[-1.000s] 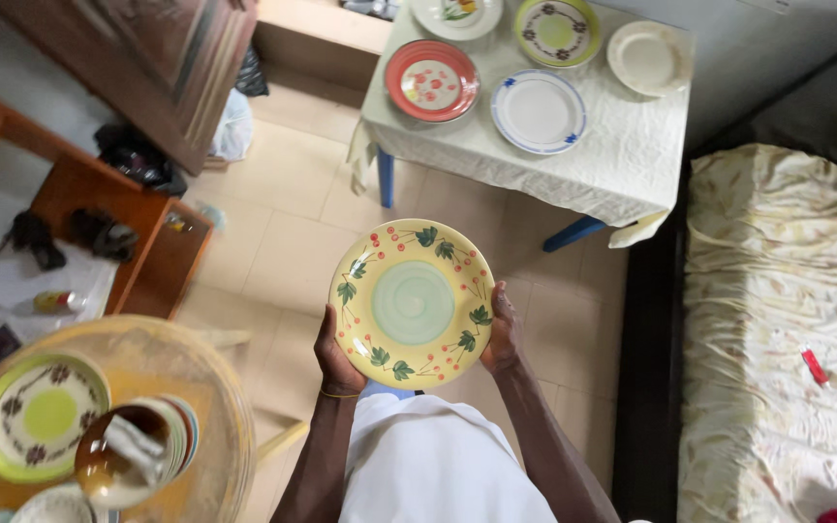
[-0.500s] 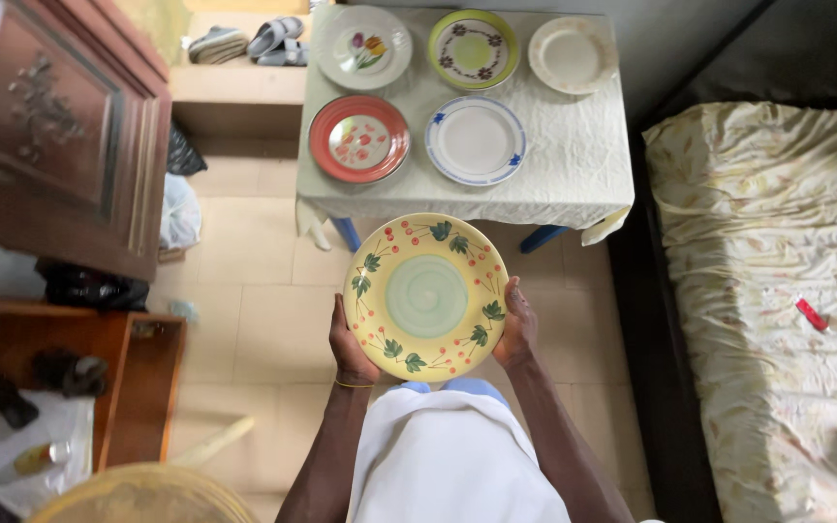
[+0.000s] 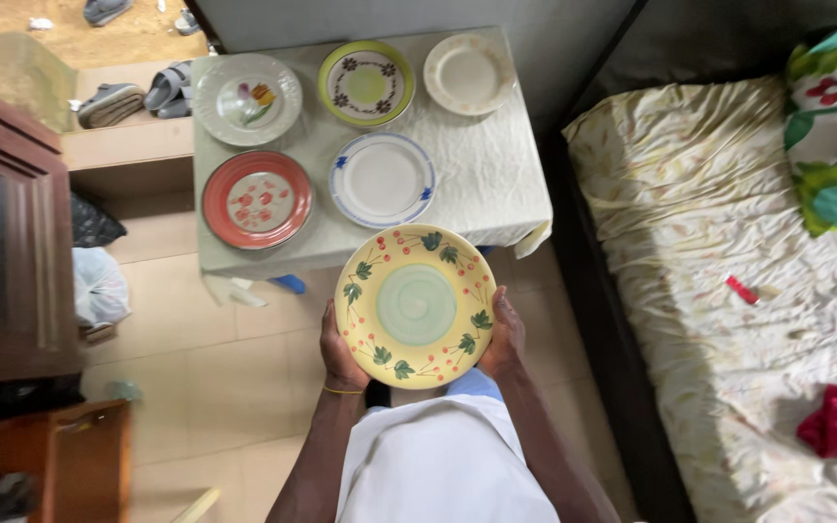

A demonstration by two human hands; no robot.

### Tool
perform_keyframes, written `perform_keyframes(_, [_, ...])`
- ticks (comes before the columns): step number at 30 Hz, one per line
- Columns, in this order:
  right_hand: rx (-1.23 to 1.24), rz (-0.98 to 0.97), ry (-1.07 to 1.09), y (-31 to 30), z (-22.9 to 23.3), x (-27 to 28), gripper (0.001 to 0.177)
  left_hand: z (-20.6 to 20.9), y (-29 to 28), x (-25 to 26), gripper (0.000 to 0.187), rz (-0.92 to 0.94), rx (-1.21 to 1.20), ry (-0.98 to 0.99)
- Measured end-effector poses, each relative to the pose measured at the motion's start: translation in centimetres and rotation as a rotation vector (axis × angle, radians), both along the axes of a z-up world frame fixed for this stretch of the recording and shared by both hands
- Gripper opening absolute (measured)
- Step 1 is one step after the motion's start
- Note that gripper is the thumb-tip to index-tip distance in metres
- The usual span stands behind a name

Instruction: The person cleans plates by wiping both sides of each plate with a napkin and arranges them onto a table.

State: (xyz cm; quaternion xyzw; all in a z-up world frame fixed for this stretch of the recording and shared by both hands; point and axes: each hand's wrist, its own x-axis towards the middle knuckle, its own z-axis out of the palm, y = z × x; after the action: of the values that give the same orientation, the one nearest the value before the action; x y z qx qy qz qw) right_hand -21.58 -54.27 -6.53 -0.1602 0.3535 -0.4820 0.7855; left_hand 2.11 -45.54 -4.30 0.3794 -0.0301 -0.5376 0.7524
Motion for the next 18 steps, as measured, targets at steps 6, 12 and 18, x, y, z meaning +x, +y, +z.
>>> perform_keyframes(6, [0.005, 0.057, 0.05, -6.9, 0.7, -5.3, 0.055, 0.0, -5.1, -5.6, 0.039, 0.066, 0.056, -0.01])
perform_keyframes(12, [-0.002, 0.081, 0.099, -12.3, 1.7, -9.0, 0.054, 0.5, -9.3, -9.8, 0.048, 0.081, 0.033, 0.108])
perform_keyframes(18, [0.034, 0.083, 0.079, -16.2, 2.0, -11.1, 0.057, 0.2, -12.8, -11.9, 0.049, 0.071, 0.04, 0.145])
